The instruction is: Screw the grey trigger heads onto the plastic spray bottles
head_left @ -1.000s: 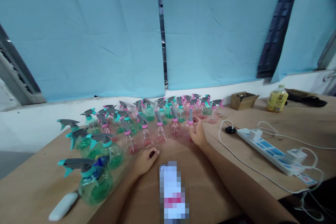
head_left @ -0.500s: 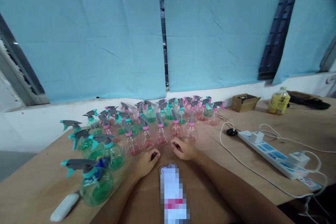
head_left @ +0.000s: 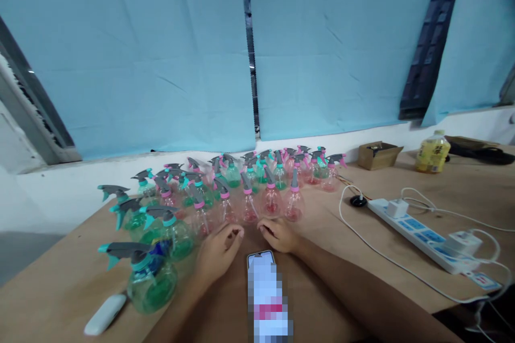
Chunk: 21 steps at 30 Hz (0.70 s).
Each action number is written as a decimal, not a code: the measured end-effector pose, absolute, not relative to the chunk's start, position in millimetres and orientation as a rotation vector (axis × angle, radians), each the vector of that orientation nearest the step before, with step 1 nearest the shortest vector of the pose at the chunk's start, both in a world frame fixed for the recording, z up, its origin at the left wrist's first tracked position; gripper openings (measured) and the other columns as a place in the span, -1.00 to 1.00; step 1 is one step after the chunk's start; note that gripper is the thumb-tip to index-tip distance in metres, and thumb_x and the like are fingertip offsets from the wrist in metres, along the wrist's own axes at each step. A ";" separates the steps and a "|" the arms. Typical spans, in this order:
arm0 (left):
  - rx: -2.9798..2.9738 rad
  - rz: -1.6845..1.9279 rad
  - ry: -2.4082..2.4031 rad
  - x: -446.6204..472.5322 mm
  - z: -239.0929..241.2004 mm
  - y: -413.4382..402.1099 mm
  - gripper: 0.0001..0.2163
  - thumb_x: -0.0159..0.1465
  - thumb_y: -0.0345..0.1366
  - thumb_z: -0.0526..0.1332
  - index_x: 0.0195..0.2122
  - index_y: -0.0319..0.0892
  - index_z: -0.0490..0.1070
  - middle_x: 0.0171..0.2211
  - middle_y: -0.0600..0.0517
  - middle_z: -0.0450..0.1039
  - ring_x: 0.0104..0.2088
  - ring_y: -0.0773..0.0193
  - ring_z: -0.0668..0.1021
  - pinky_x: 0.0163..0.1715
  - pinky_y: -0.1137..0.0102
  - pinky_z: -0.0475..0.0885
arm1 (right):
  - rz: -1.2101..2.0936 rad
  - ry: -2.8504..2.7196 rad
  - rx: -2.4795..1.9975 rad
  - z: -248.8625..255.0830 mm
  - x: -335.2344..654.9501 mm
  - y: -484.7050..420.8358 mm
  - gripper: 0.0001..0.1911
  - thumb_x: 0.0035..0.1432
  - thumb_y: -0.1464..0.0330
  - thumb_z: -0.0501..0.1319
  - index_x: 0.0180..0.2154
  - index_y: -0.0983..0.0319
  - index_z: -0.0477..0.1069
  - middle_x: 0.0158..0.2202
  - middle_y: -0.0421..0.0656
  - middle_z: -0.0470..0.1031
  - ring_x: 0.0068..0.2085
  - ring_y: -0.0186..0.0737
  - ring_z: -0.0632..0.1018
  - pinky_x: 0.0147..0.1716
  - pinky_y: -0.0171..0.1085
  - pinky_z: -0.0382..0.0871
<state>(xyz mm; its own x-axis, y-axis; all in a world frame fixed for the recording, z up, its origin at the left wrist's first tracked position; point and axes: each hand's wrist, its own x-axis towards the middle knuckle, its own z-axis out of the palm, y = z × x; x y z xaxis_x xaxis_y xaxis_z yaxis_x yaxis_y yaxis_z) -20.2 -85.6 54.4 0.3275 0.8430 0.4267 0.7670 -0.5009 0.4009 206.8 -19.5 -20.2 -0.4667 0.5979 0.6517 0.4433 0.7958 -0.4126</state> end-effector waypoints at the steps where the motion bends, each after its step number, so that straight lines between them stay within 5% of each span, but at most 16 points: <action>1: 2.558 0.921 1.508 -22.0 62.9 -90.1 -0.77 0.37 -0.13 0.02 -0.18 -0.02 0.45 -0.19 0.02 0.53 -0.18 0.14 0.52 -0.16 0.28 0.37 | 0.227 -2.136 -0.768 -20.8 206.9 -19.3 -0.78 0.24 0.46 0.07 -0.17 0.13 0.43 -0.35 -0.21 0.53 -0.36 -0.24 0.52 -0.32 -0.31 0.29; 8: 3.047 0.946 1.868 -68.5 136.9 -107.9 -0.79 0.26 -0.09 0.16 -0.18 -0.03 0.48 -0.21 -0.08 0.50 -0.13 -0.08 0.50 -0.05 0.00 0.31 | 0.253 -2.125 -0.752 -22.6 208.8 -17.2 -0.77 0.24 0.45 0.06 -0.14 0.13 0.43 -0.32 -0.19 0.54 -0.35 -0.24 0.51 -0.32 -0.30 0.28; 17: 3.455 0.552 1.929 -165.7 164.9 -104.6 -0.62 0.33 -0.01 0.01 -0.49 -0.12 0.38 -0.49 0.06 0.38 -0.38 0.23 0.43 -0.23 0.28 0.35 | 0.250 -2.124 -0.748 -21.4 210.0 -18.4 -0.78 0.28 0.42 0.05 -0.14 0.14 0.44 -0.27 -0.17 0.53 -0.31 -0.24 0.50 -0.27 -0.30 0.30; 21: 3.584 0.585 1.841 -178.8 147.5 -98.5 -0.63 0.36 -0.16 0.02 -0.59 -0.12 0.29 -0.63 0.07 0.28 -0.53 0.28 0.37 -0.45 0.39 0.24 | 0.244 -2.142 -0.779 -22.2 210.4 -18.4 -0.80 0.28 0.42 0.05 -0.16 0.15 0.43 -0.26 -0.17 0.53 -0.30 -0.25 0.51 -0.26 -0.31 0.31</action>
<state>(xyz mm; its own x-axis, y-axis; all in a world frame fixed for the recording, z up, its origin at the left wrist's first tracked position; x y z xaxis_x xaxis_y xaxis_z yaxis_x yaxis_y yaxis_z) -178.8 -98.5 147.5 0.6401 0.5209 0.5647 0.7513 -0.2710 -0.6017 210.4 -18.4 -22.2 -0.4684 0.6073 0.6417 0.4474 0.7893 -0.4205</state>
